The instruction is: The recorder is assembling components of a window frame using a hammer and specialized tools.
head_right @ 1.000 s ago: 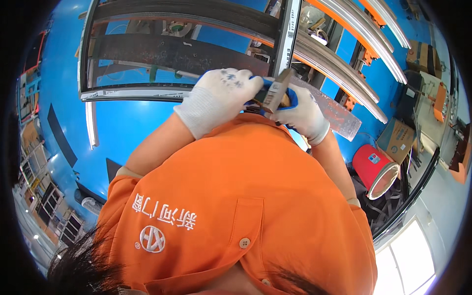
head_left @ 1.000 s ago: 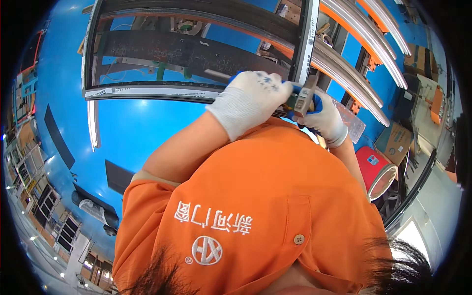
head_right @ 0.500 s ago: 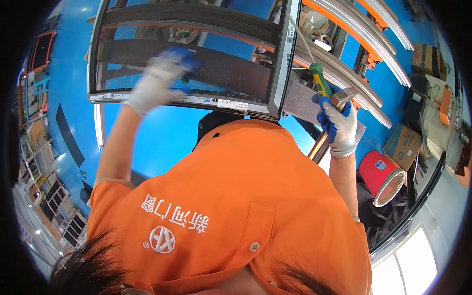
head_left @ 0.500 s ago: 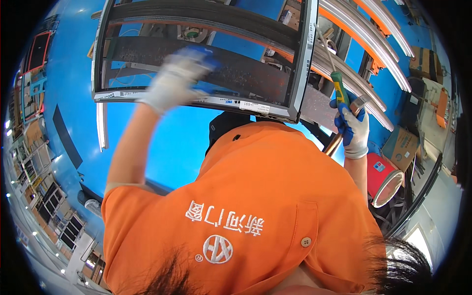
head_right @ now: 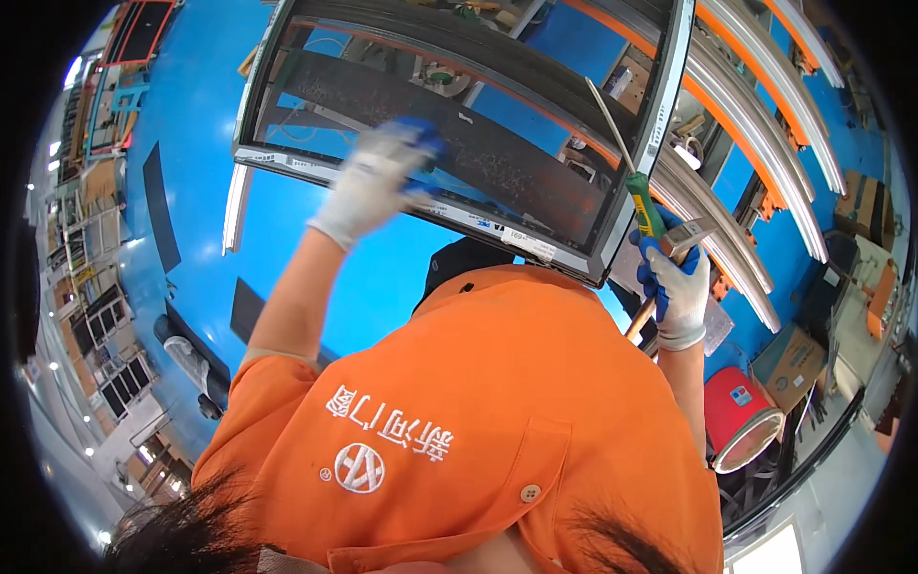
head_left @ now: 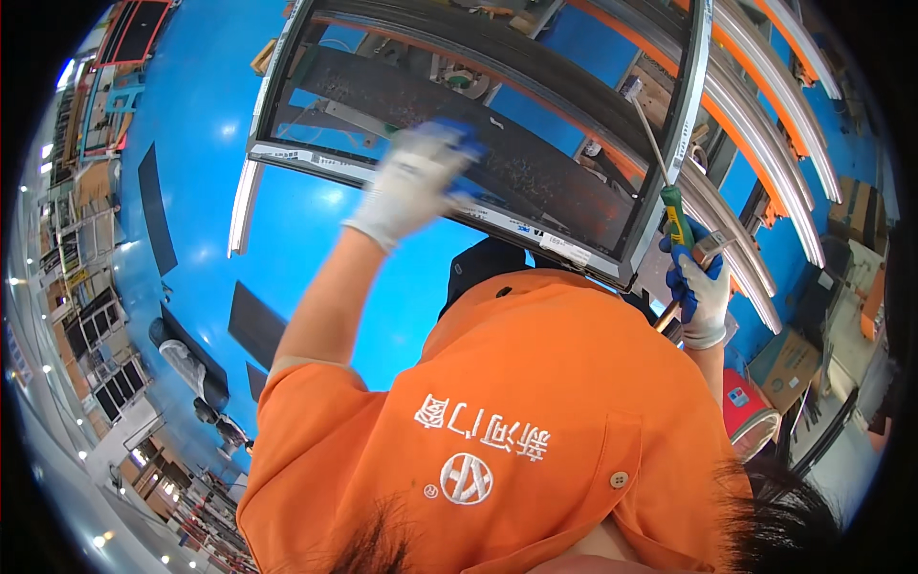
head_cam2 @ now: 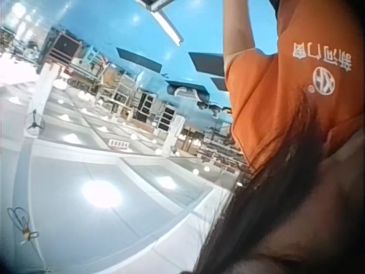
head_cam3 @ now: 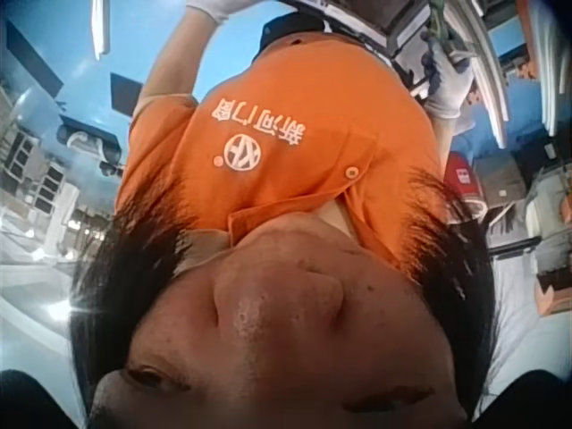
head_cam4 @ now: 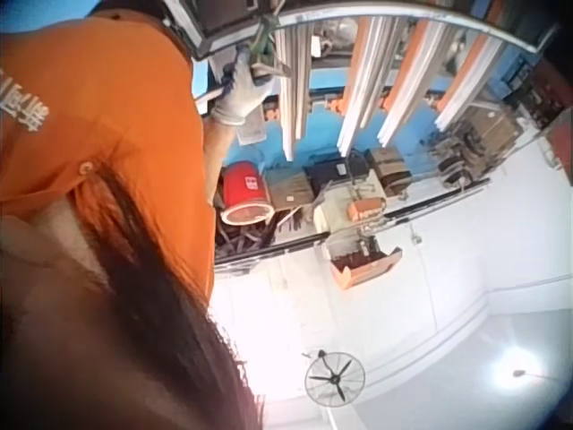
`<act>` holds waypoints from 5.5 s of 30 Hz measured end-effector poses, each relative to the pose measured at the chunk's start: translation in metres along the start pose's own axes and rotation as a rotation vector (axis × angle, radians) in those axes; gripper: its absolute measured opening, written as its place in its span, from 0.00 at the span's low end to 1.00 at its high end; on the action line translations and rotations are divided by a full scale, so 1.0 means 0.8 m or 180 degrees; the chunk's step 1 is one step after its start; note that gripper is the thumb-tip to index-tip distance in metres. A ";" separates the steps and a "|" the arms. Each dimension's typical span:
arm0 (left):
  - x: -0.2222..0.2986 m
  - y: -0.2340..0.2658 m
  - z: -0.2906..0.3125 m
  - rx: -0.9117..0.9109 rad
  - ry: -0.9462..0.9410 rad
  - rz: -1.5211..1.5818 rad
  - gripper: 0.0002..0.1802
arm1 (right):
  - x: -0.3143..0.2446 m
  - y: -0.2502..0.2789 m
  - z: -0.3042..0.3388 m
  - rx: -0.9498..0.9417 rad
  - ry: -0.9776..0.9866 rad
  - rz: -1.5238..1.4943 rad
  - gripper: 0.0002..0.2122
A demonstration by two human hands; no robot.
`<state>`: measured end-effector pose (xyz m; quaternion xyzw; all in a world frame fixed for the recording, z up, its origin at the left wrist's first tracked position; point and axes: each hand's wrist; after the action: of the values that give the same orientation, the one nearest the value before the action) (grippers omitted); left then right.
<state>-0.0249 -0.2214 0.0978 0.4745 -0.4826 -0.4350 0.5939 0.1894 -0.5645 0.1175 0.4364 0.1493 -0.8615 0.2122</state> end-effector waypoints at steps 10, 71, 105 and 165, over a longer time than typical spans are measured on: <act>-0.128 0.007 0.051 0.1678 0.1933 -0.0517 0.26 | 0.002 -0.023 -0.004 -0.0013 -0.0147 0.0171 0.23; 0.207 -0.013 -0.119 0.1120 0.0783 0.5988 0.33 | -0.071 0.036 -0.050 -0.0586 0.0547 0.2296 0.18; 0.222 -0.009 -0.128 0.1288 0.0864 0.5698 0.33 | -0.072 0.039 -0.048 -0.0589 0.0549 0.2179 0.15; 0.237 -0.012 -0.135 0.0986 0.0466 0.5092 0.26 | -0.188 -0.008 -0.059 -0.0839 0.2526 0.3757 0.09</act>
<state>0.1103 -0.3924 0.1098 0.0905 -0.6899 0.2241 0.6823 0.2980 -0.5024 0.2136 0.6950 0.0571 -0.3549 0.6227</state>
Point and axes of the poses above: each hand's wrist, its own z-axis away from the middle knuckle, its own y-axis out of the back of the hand, x = y × z, and after that the axes turned 5 degrees about -y, right-handed
